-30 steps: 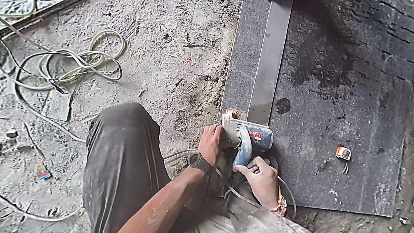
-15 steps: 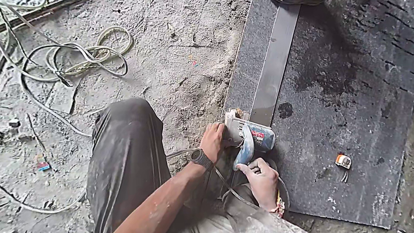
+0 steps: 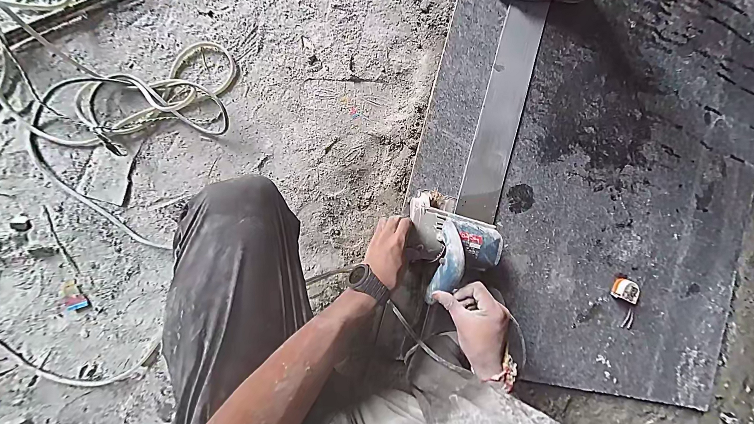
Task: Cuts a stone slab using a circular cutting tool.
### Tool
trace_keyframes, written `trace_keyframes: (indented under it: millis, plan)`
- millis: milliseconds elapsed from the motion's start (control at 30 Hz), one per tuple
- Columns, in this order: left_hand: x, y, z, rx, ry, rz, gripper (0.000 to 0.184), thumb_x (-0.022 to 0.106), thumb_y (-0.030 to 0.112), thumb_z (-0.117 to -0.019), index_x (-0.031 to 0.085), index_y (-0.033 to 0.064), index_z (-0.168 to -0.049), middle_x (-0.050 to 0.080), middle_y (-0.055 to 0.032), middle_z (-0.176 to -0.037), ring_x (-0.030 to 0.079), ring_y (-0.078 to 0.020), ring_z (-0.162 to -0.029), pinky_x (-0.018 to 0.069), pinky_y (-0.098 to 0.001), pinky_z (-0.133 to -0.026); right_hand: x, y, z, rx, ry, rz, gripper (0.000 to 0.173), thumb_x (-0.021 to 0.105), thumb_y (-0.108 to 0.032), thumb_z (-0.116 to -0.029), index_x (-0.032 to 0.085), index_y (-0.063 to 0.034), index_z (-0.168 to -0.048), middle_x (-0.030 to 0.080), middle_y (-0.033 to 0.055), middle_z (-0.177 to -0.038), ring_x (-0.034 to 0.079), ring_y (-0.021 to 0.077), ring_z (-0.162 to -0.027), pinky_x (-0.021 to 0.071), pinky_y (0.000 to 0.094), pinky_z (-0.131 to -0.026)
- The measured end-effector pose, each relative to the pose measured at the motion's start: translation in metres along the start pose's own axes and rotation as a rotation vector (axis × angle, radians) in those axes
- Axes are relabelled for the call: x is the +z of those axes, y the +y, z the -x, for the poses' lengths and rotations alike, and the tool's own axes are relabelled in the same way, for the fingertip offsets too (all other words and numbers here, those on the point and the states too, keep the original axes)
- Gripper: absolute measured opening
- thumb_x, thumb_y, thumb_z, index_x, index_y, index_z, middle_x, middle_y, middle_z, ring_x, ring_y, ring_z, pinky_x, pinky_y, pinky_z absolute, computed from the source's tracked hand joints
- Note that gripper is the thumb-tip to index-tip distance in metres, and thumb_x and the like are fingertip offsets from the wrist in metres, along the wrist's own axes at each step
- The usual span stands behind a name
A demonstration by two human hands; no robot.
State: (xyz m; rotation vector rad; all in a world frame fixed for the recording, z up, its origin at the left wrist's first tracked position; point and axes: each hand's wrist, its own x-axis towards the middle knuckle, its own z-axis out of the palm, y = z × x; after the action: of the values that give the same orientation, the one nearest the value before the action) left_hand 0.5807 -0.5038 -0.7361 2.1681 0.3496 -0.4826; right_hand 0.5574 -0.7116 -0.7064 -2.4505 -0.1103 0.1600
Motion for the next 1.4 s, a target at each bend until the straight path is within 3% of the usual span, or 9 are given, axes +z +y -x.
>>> trace_keyframes:
  millis: [1400]
  plan:
    - [-0.008, 0.006, -0.025, -0.029, 0.024, 0.036, 0.053, 0.079, 0.02, -0.0882, 0.061, -0.0036, -0.132, 0.061, -0.0252, -0.134, 0.055, -0.0395, -0.131, 0.0418, -0.0487, -0.114, 0.004, -0.005, -0.027, 0.014, 0.029, -0.123, 0.036, 0.089, -0.039, -0.0699, 0.068, -0.0099, -0.074, 0.067, -0.0054, -0.065, 0.06, -0.0018, -0.054, 0.0512, 0.0169, -0.052]
